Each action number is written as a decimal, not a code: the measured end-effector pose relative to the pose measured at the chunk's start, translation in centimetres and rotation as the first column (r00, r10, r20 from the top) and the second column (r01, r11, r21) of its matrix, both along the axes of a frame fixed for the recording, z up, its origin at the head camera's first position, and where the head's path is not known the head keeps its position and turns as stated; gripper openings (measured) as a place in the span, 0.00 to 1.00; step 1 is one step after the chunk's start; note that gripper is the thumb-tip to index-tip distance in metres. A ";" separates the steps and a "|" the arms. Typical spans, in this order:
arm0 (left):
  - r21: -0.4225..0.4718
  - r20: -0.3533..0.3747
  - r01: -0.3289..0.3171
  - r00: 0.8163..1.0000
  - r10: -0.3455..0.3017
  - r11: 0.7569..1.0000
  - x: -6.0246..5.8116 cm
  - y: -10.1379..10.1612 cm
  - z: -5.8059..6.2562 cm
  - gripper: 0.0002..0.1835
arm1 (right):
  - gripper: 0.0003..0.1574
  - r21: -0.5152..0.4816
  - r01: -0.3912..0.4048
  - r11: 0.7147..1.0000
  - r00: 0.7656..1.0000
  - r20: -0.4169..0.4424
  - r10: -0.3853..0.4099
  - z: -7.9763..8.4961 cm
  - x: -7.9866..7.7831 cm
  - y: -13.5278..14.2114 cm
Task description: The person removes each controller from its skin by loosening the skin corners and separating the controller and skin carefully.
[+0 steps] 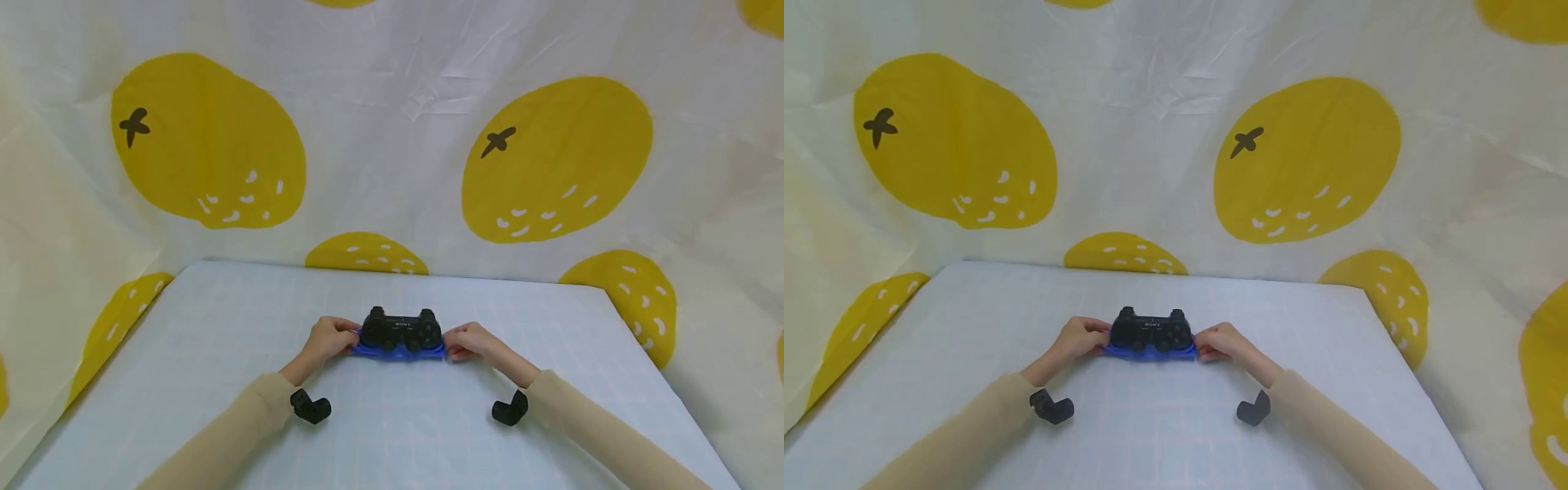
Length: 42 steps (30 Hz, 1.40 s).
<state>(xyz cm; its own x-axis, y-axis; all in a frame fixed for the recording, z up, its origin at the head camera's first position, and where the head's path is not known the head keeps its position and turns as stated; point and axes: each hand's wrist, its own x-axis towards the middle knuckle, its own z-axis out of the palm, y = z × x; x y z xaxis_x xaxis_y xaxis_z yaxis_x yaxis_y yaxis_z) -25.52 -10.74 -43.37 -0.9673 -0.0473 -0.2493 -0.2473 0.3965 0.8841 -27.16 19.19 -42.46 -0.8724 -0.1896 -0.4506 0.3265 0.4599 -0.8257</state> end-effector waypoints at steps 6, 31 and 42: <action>-0.002 -0.036 -0.008 0.999 0.008 1.000 0.5 0.1 -0.4 0.15 | 0.25 -0.152 -0.007 0.988 0.999 0.045 0.014 -0.2 0.2 0.4; 0.073 0.030 -0.054 0.998 0.052 0.996 0.8 0.7 -0.5 0.18 | 0.19 -0.118 0.072 0.990 0.989 0.140 -0.055 0.4 -0.2 -0.4; 0.092 0.032 -0.102 0.995 0.100 0.990 1.4 0.4 -0.8 0.17 | 0.24 -0.126 0.001 0.992 0.999 0.042 0.004 0.3 0.7 -0.4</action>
<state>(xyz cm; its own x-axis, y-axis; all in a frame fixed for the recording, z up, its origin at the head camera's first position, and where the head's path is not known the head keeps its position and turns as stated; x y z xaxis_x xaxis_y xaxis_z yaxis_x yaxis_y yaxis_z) -24.08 -10.31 -44.13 -0.9516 -0.1196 -0.2832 -0.3061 0.2840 0.9087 -26.43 18.78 -42.15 -0.8528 -0.2487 -0.4592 0.3613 0.3540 -0.8626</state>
